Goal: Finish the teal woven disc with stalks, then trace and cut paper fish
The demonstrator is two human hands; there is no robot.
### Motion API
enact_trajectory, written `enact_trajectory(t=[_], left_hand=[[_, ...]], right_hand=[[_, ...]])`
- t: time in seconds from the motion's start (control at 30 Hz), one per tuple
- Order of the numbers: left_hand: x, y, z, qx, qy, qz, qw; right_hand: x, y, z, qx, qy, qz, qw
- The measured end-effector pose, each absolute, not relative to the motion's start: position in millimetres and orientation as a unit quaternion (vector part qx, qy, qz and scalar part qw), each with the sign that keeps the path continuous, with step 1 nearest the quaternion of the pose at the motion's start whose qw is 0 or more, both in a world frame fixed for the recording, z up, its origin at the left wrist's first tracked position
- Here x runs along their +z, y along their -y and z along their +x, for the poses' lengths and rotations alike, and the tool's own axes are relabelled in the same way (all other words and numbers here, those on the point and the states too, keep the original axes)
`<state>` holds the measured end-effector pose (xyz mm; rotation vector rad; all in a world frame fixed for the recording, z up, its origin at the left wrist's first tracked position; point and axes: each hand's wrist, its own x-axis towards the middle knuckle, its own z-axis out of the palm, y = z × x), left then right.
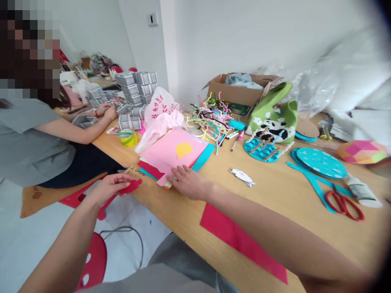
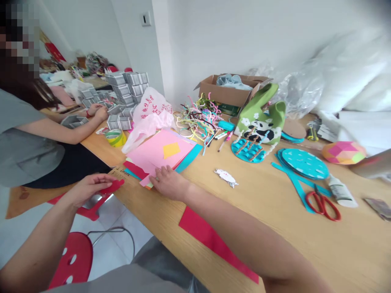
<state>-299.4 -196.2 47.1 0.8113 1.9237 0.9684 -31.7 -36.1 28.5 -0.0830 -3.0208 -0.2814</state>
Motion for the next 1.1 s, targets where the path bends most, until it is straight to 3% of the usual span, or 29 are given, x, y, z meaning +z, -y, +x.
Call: enact_trajectory(t=[0.17,0.33,0.5,0.6,0.77,0.93,1.03,1.1], left_hand=[[41.3,198.2,-294.5,0.381,-0.748,0.341,0.424],[29.6,181.8,-285.2,0.368,-0.746,0.398,0.388],[15.3,129.0,-259.3,0.314,-0.763,0.455,0.334],[14.0,105.3,-245.3,0.309,-0.774,0.499,0.236],[20.8,127.9,-241.5,0.14,-0.773,0.619,-0.008],[28.7,174.0,-242.9,0.06,-0.816,0.57,-0.073],[33.1,182.6,-234.1,0.084,-0.821,0.549,-0.128],[35.2,178.4,-221.2,0.148,-0.787,0.577,-0.16]], right_hand=[[48.5,17.8,-40.5,0.014,0.992,-0.121,0.02],[71.2,-6.6,-49.7,0.082,0.952,-0.274,0.113],[81.6,-13.2,-51.2,0.107,0.934,-0.307,0.149],[81.0,-9.4,-48.7,0.113,0.934,-0.305,0.149],[62.3,7.9,-44.3,0.141,0.941,-0.279,0.129],[60.8,21.5,-4.8,0.191,0.972,-0.128,0.056],[79.1,17.4,53.5,0.245,0.948,-0.154,0.134],[87.5,15.9,98.1,0.236,0.908,-0.262,0.228]])
